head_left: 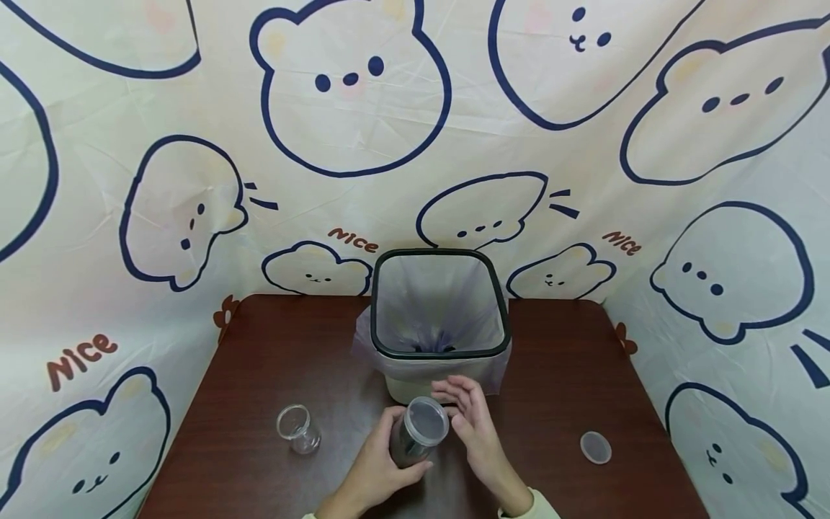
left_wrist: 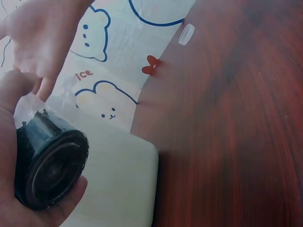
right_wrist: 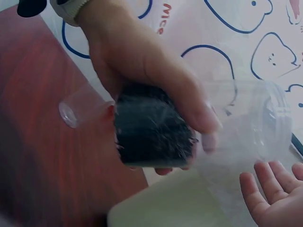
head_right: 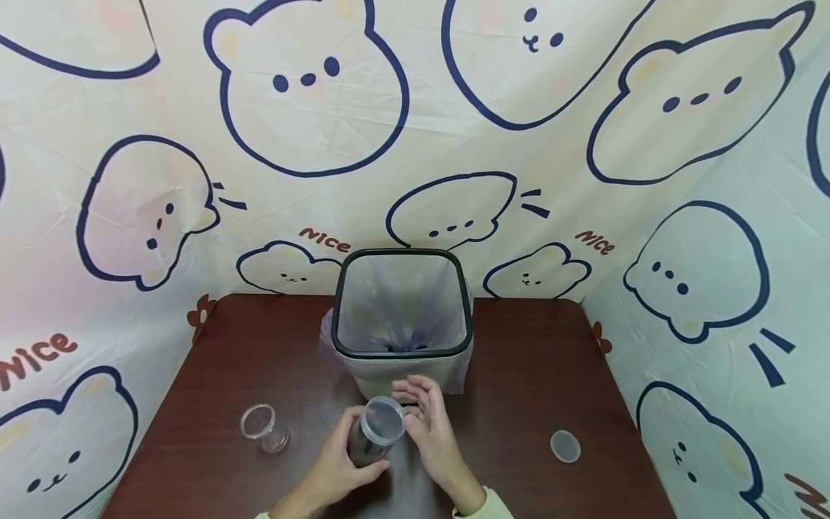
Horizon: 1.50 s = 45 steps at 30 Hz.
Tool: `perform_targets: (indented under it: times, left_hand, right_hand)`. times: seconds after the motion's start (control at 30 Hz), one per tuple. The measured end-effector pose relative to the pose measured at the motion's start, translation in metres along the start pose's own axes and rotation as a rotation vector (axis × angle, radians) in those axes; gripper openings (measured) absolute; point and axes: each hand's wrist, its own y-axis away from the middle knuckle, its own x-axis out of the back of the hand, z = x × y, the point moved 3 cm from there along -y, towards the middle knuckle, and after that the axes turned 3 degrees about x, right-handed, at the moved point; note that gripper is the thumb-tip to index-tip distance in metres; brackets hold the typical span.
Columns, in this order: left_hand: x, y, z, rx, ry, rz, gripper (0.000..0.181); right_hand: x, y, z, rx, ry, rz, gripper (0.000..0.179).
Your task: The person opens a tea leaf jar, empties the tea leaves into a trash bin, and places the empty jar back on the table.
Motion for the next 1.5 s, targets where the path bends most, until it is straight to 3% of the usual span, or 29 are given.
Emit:
perform_targets:
  times: [0.3,0.53,0.93,1.13,1.27,1.5]
  left_hand:
    - [-0.005,-0.001,0.001,-0.052,-0.062,0.008,0.076]
    - [-0.006,-0.002,0.003,-0.095,-0.104,0.002,0.077]
    - [-0.008,-0.001,0.006,-0.085,-0.068,-0.007,0.072]
    - [-0.009,-0.001,0.006,-0.082,-0.064,0.009,0.071]
    - [-0.009,-0.001,0.006,-0.054,-0.072,0.024,0.071]
    - [-0.009,-0.002,0.008,-0.053,-0.129,0.035,0.07]
  right_hand:
    - [-0.011,0.007,0.006,-0.056,-0.057,-0.036,0.076]
    - [-0.014,0.008,0.01,-0.027,-0.027,-0.039,0.09]
    - [-0.016,0.015,0.021,-0.069,0.006,-0.002,0.096]
    - [-0.018,0.015,0.021,-0.122,-0.028,0.058,0.099]
    - [-0.018,0.015,0.022,-0.147,-0.052,0.081,0.1]
    - [-0.022,0.016,0.023,-0.142,-0.002,0.135,0.089]
